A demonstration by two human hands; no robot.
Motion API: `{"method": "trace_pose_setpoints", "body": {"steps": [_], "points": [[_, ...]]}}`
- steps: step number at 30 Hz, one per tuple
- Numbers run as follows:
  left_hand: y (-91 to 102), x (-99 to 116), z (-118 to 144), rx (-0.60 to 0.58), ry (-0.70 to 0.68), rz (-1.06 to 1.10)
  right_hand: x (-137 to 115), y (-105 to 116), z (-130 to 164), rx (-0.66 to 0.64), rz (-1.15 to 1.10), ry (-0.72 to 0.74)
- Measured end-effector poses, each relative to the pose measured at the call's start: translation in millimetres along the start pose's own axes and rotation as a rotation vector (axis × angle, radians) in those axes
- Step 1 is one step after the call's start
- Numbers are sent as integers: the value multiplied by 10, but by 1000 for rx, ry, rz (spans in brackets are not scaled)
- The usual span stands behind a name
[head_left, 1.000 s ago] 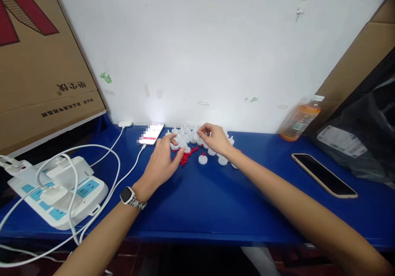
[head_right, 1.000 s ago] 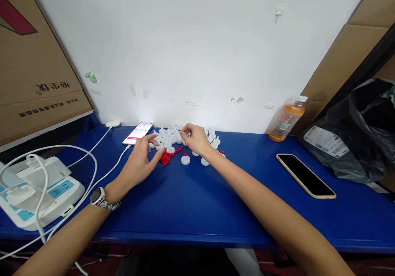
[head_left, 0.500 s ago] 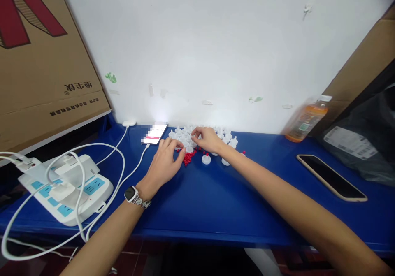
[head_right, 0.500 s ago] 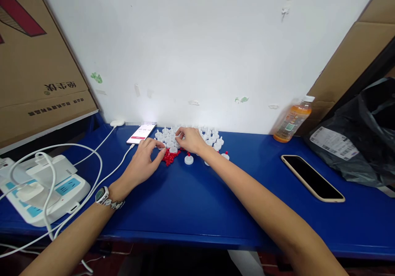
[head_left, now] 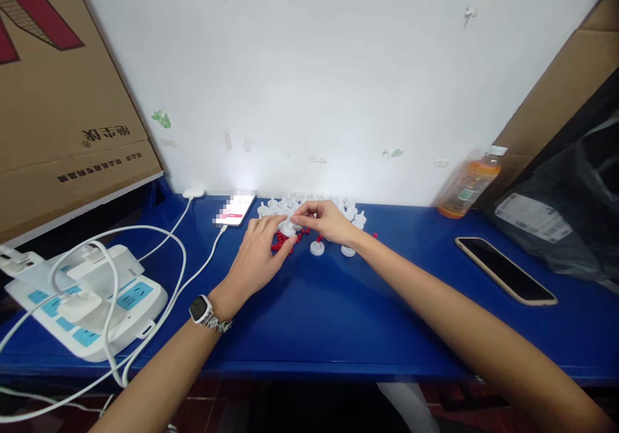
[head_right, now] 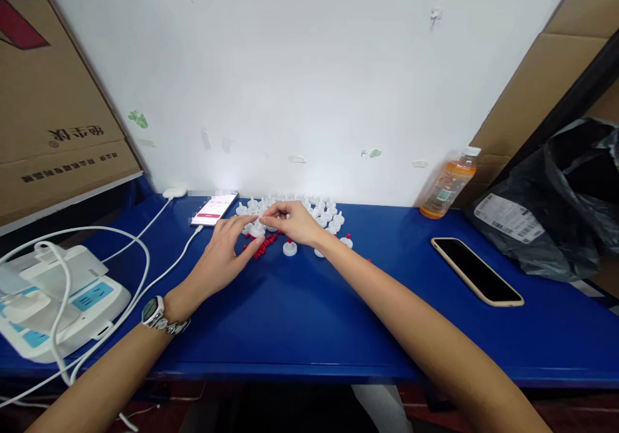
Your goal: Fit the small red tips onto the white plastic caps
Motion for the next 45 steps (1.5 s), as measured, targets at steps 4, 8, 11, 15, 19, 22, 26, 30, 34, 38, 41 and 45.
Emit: {"method": "trace_pose_setpoints", "body": {"steps": [4,8,11,15,19,22,26,30,34,38,41,45], "points": [[-123,95,-10,-111,-20,33,-24,65,220,24,36,-23],[-193,95,0,-167,-1,60,-8,225,430,128,540,-142],[-225,87,1,-194,9,72,85,216,473,70,845,-244],[-236,103,-4,-189,-9,68,183,157,431,-17,924,-295],[-260,112,-11,-196,-31,55,231,144,370,-21,897,-297],[-264,111,-20,-194,-34,57,204,164,349,28,846,-243],[-252,113,-26,-180,-28,75,106,227,354,168,476,-104],[-233,141,-10,-172,-47,75,100,146,329,204,-92,13],[-215,145,3,-172,-57,90,127,23,329,190,-356,-8],[-207,155,8,-175,-78,105,131,-41,344,154,-434,-36],[-214,155,11,-185,-85,127,136,-48,346,151,-461,-30],[-209,157,25,-176,-90,149,149,-15,355,168,-476,-16]]}}
Point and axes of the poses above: each hand's wrist, its own z-axis away from the middle knuckle, its own y-axis out of the back of the hand, x = y × z, the point moved 9 cm from there along -z, towards the middle knuckle, and after that the axes turned 15 degrees about -x, right-handed, at the moved point
